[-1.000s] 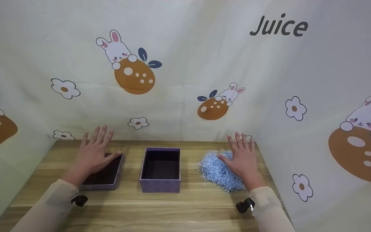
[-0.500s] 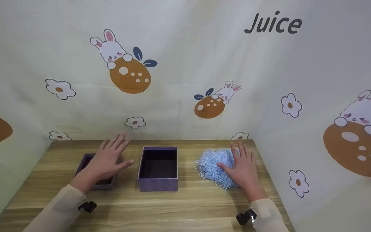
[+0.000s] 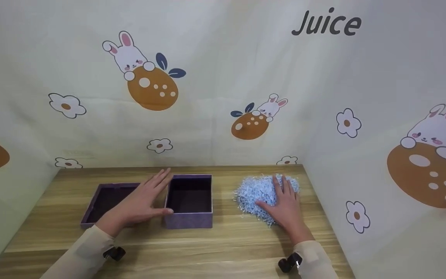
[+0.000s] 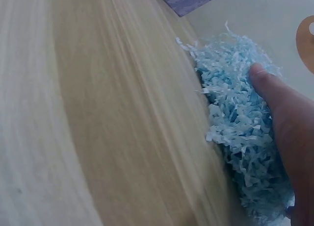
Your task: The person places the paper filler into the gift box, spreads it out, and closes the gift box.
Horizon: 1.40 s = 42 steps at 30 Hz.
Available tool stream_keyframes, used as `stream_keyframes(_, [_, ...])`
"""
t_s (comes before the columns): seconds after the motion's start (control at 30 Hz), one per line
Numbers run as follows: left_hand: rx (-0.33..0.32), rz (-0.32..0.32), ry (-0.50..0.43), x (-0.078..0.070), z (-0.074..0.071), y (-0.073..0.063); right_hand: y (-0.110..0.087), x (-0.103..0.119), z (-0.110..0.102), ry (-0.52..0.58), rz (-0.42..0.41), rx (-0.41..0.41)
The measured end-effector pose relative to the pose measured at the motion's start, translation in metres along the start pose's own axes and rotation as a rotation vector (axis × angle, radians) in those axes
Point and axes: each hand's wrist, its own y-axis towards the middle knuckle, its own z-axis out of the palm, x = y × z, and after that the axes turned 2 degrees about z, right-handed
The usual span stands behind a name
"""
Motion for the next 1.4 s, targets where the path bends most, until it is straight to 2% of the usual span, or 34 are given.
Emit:
stream_keyframes(0.2, [0.032,-0.030,-0.087,0.001,0.007,0.001,0.002,-0.004,0.010,-0.017,-0.025,-0.033])
stream_keyframes(0.43, [0.018,-0.038,-0.194,0.006,0.012,-0.001,0.003,-0.007,0.015,-0.044,-0.055,-0.073])
stream_keyframes(0.67, [0.023,-0.051,-0.247,0.004,0.011,-0.003,0.005,-0.004,0.015,-0.041,-0.057,-0.148])
stream_keyframes(0.9, [0.033,-0.071,-0.274,0.005,0.013,-0.002,0.006,-0.001,0.012,0.099,-0.007,-0.203])
stream_keyframes(1.1, [0.030,-0.073,-0.284,0.005,0.013,-0.003,0.006,0.000,0.007,0.199,0.031,-0.208])
stream_keyframes(1.4, [0.037,-0.086,-0.316,0.004,0.012,-0.002,0.009,0.015,-0.013,0.309,0.027,-0.236])
